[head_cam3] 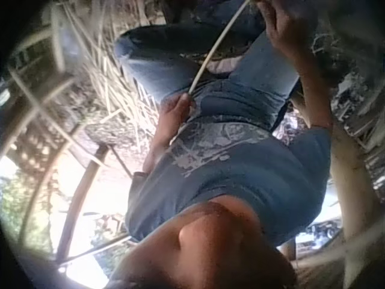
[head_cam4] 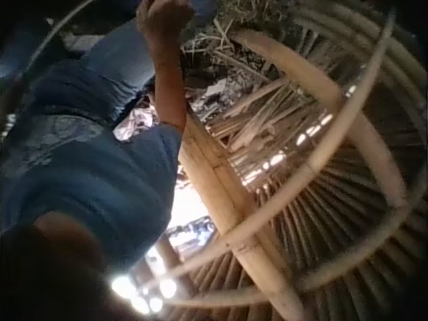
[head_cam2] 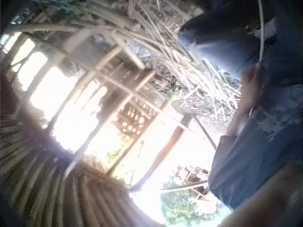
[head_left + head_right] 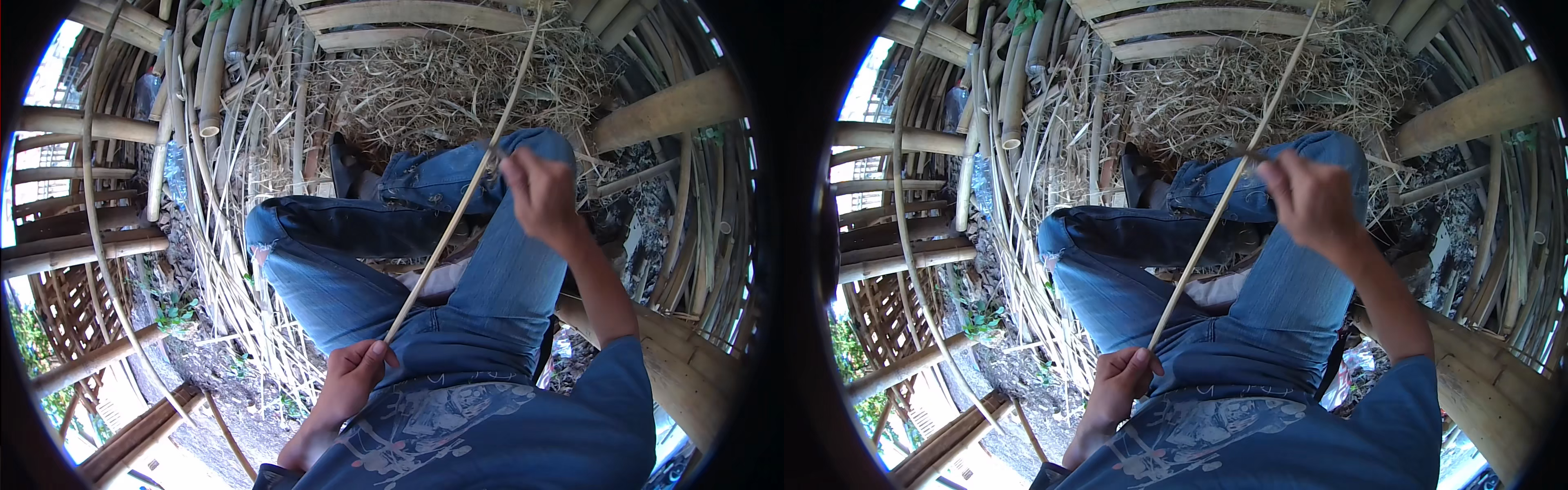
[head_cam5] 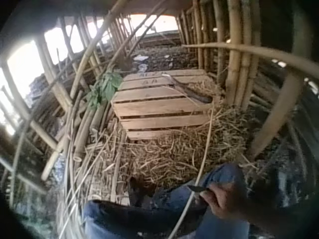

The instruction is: The person whittles and scrapes a thin bamboo strip using a small knife, shaving along its length while seated.

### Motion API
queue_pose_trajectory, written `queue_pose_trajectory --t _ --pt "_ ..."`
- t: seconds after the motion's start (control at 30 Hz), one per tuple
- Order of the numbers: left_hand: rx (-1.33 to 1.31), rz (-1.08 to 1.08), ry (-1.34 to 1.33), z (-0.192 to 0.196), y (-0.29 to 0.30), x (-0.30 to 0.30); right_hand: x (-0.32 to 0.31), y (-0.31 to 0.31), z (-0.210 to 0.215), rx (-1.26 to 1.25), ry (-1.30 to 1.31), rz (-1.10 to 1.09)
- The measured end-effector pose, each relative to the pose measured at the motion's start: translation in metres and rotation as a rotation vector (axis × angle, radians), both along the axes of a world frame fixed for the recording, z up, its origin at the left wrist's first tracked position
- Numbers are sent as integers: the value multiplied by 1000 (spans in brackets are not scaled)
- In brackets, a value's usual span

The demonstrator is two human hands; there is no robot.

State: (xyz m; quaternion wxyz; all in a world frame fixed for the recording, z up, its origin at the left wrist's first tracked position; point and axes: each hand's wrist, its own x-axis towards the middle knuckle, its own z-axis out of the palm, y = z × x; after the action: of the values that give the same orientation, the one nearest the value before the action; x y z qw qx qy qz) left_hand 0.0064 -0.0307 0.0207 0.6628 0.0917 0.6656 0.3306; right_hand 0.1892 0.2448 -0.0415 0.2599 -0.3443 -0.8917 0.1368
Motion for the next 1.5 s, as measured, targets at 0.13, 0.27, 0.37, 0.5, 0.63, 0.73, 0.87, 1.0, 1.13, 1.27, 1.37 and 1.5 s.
queue_pose_trajectory --t 0.13,0.27,0.37,0.5,0.63,0.73,0.87,1.0,1.13,1.27,1.37,1.5 --pt "19 26 12 3 1 -3 -13 -27 4 24 75 200" --pt "67 -5 167 7 -4 -3 0 10 12 -112 -99 19" --pt "52 -10 174 2 -3 -4 -6 -13 7 -73 -36 72" --pt "60 -3 180 7 -7 -1 -7 -12 10 -36 -3 98" --pt "88 -45 226 11 -8 -2 -3 6 16 -28 -8 -23" --pt "107 -61 259 6 -11 1 -8 -9 23 -23 -54 20" --pt "140 -64 265 10 -14 2 -2 11 20 90 4 72" --pt "180 -87 325 9 -11 5 2 10 16 -7 -111 -6" --pt "196 -58 382 6 -12 6 -8 -19 18 28 28 154" --pt "263 -108 496 9 -12 9 5 19 11 -4 -77 -83" --pt "300 -112 556 5 -15 9 3 7 19 -43 -89 -35" --pt "445 -134 759 -4 -16 9 -6 -19 23 -14 8 134"
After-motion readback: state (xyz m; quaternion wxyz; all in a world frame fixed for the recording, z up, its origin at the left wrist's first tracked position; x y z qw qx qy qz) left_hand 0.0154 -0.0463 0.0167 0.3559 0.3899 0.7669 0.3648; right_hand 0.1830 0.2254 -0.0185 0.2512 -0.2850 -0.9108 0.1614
